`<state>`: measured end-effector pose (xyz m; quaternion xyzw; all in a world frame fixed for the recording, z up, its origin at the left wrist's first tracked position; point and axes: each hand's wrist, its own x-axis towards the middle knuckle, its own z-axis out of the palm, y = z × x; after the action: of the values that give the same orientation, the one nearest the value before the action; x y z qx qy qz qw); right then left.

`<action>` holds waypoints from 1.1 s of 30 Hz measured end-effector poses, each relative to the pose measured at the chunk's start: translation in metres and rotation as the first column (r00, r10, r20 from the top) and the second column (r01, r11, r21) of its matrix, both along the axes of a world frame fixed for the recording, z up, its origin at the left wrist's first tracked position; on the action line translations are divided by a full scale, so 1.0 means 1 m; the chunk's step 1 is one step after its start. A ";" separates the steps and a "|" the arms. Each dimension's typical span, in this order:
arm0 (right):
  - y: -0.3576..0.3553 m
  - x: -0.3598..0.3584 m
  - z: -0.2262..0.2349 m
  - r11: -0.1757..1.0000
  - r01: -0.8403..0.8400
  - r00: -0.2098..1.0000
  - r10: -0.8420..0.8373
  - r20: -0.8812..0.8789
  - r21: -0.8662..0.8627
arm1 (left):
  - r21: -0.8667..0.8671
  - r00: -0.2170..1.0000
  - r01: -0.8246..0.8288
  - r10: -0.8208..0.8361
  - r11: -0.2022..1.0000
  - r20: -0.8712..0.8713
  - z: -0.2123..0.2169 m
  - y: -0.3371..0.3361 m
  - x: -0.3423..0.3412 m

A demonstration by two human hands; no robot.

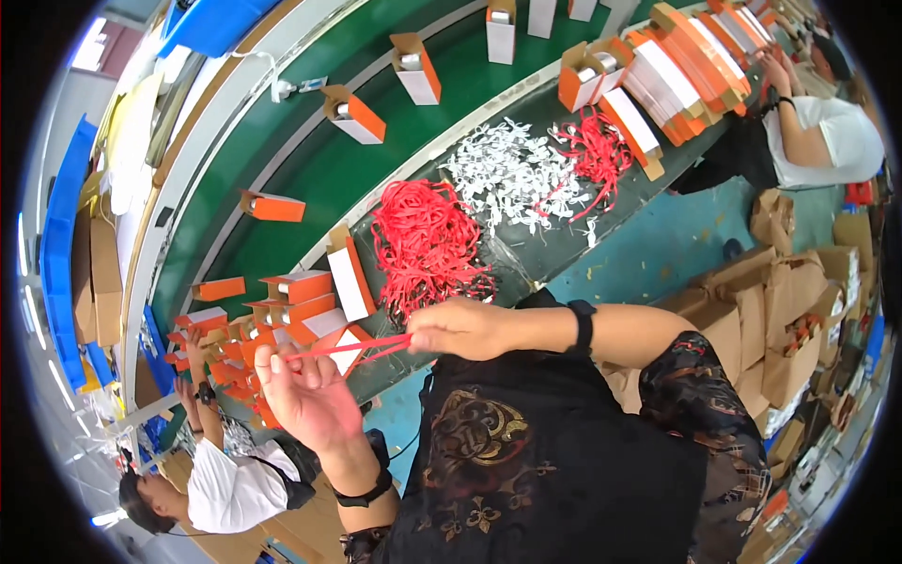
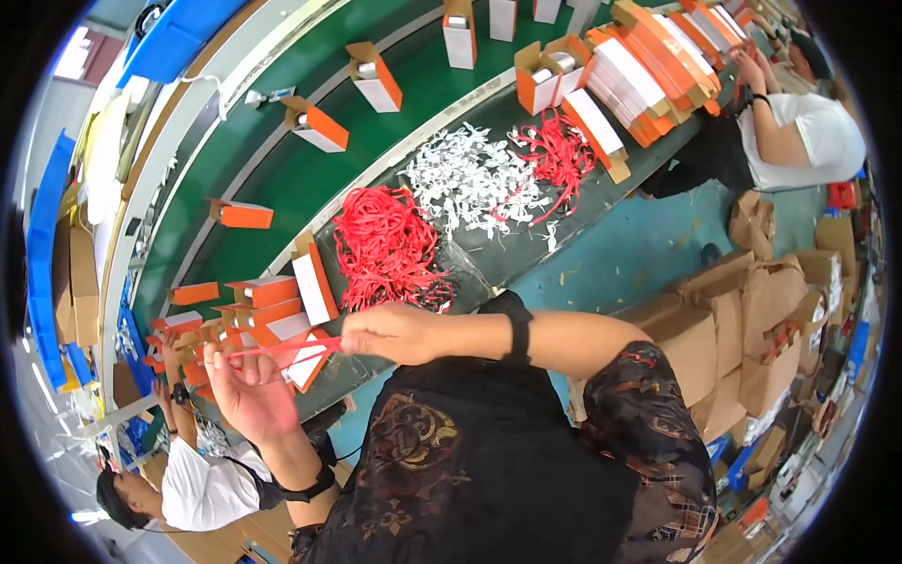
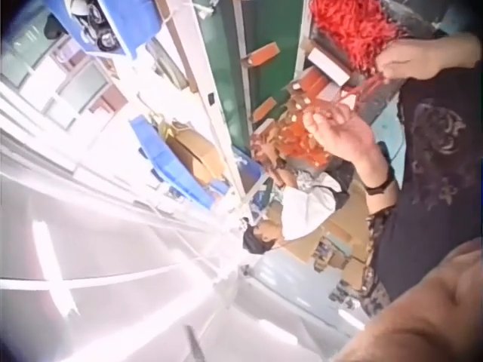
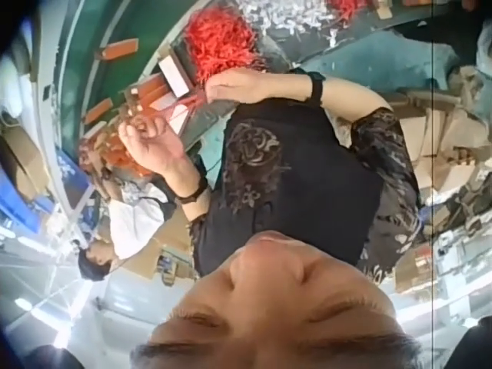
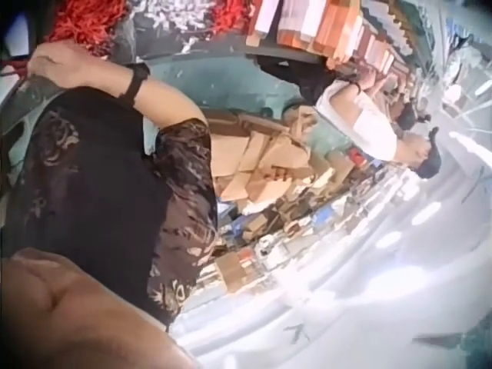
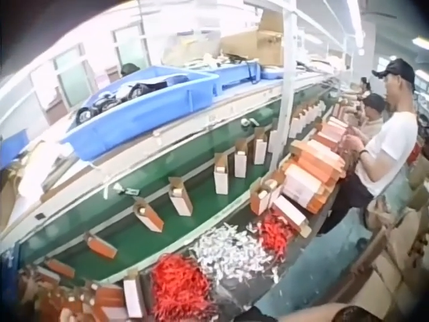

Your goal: The person picks up a red lanyard, threads it through a white plastic piece, and places the assembled item into an orange box, repeating this process multiple times.

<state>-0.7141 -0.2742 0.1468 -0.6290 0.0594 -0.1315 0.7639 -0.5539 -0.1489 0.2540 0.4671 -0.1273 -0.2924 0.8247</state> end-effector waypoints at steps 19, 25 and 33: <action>0.020 0.022 0.053 0.855 -0.005 0.997 -0.037 -0.071 -0.519 | -0.167 0.784 0.617 -0.582 0.769 0.217 -0.131 0.015 -0.040; -0.001 0.034 0.051 0.808 0.152 0.965 -0.246 -0.092 -0.569 | 0.042 0.877 0.471 -0.462 0.881 -0.134 -0.152 0.010 -0.064; 0.003 0.024 0.002 0.711 -0.307 0.932 0.359 -0.049 -0.633 | 0.017 0.707 -0.012 0.021 1.000 -0.707 -0.153 0.032 -0.028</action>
<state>-0.6899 -0.2717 0.1488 -0.8428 -0.1321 -0.0284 0.5211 -0.5822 -0.1168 0.1010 0.3255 0.2037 -0.4422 0.8106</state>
